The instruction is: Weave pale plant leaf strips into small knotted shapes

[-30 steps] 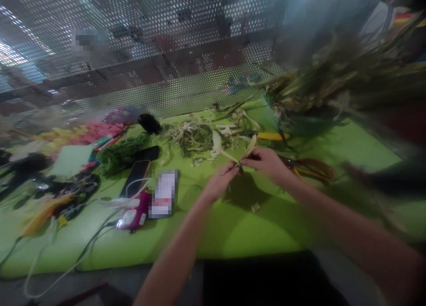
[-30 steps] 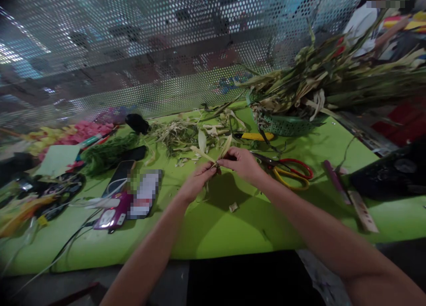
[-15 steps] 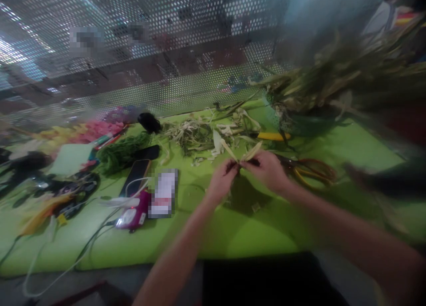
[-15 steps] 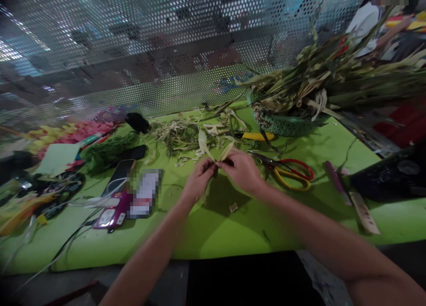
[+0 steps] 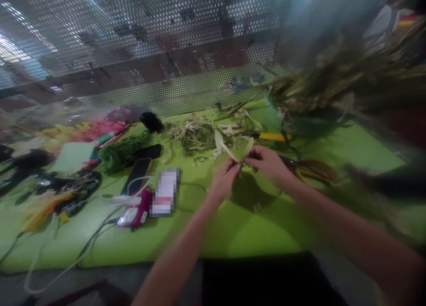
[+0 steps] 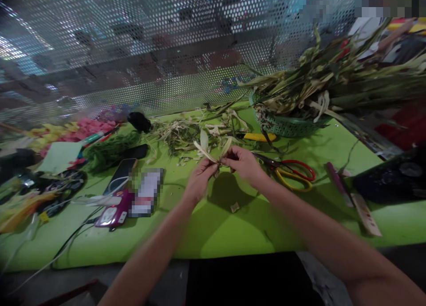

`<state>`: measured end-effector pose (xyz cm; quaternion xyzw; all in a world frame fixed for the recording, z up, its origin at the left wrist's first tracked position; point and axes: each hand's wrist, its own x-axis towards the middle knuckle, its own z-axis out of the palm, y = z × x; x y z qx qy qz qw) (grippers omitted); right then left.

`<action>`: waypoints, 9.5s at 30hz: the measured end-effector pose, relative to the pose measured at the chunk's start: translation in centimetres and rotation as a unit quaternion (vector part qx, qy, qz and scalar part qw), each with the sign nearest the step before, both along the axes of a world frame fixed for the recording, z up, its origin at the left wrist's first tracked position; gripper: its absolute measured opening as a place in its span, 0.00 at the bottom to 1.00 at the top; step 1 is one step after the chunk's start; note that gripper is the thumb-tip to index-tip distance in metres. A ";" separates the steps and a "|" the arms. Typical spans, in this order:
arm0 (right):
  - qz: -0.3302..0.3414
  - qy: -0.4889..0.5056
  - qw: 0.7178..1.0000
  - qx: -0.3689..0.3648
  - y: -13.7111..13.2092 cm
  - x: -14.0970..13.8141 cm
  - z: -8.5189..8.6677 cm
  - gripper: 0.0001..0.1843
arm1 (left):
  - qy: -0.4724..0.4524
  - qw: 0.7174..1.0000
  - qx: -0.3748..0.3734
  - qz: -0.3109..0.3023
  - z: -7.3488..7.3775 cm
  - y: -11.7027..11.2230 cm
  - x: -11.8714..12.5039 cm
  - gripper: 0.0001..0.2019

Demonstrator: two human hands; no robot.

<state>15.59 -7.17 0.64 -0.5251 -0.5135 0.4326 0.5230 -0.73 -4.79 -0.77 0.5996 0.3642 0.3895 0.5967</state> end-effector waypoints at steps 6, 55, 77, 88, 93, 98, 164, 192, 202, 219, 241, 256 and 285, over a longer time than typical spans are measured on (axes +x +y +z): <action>0.001 -0.005 1.000 -0.001 -0.4 -0.1 0.3 0.10 | 0.014 1.000 -0.016 -0.015 0.0 0.2 -0.1 0.09; 0.016 -0.250 0.960 0.128 0.4 1.4 -0.1 0.05 | 0.073 0.996 0.007 -0.047 1.0 0.7 -1.2 0.09; -0.016 -0.425 0.865 0.266 -1.7 -0.5 -0.3 0.10 | -0.129 0.978 -0.153 0.054 -0.3 0.6 -0.1 0.10; 0.021 -0.561 0.776 0.287 -1.6 -1.0 -1.6 0.13 | -0.187 0.962 -0.190 0.050 -0.1 0.9 -0.3 0.10; 0.001 -0.464 0.838 0.286 -2.1 -0.9 -0.6 0.09 | -0.085 0.992 -0.061 0.068 -0.6 1.1 -0.6 0.06; -0.016 -0.357 0.897 0.262 -1.9 -0.6 0.1 0.10 | -0.112 0.989 -0.092 0.017 -0.5 0.6 0.3 0.09; 0.004 -0.162 0.972 0.173 -2.7 -1.4 1.0 0.06 | -0.018 0.999 -0.013 0.029 -0.2 -0.4 0.3 0.03; -0.047 -0.316 0.901 0.294 -1.2 -0.1 0.1 0.12 | -0.082 0.984 -0.155 0.039 0.4 -0.4 0.0 0.17; -0.012 -0.388 0.865 0.317 -0.8 0.3 -0.1 0.06 | -0.069 0.984 -0.160 0.047 0.1 -0.3 -0.1 0.14; -0.085 -0.099 0.987 0.093 -1.3 -0.9 0.0 0.07 | 0.080 0.990 0.115 -0.011 0.6 -0.7 -0.3 0.08; -0.099 0.143 0.982 0.075 -1.8 -1.9 -0.1 0.17 | 0.105 0.994 0.040 -0.006 1.5 -1.2 0.2 0.13; -0.017 -0.270 0.924 0.271 -2.0 -0.3 0.9 0.06 | 0.129 0.988 0.078 0.027 0.6 -0.4 -0.3 0.08; 0.006 0.096 0.994 0.055 -1.3 -0.5 1.8 0.16 | 0.150 0.987 -0.040 -0.034 1.2 -0.4 -0.3 0.14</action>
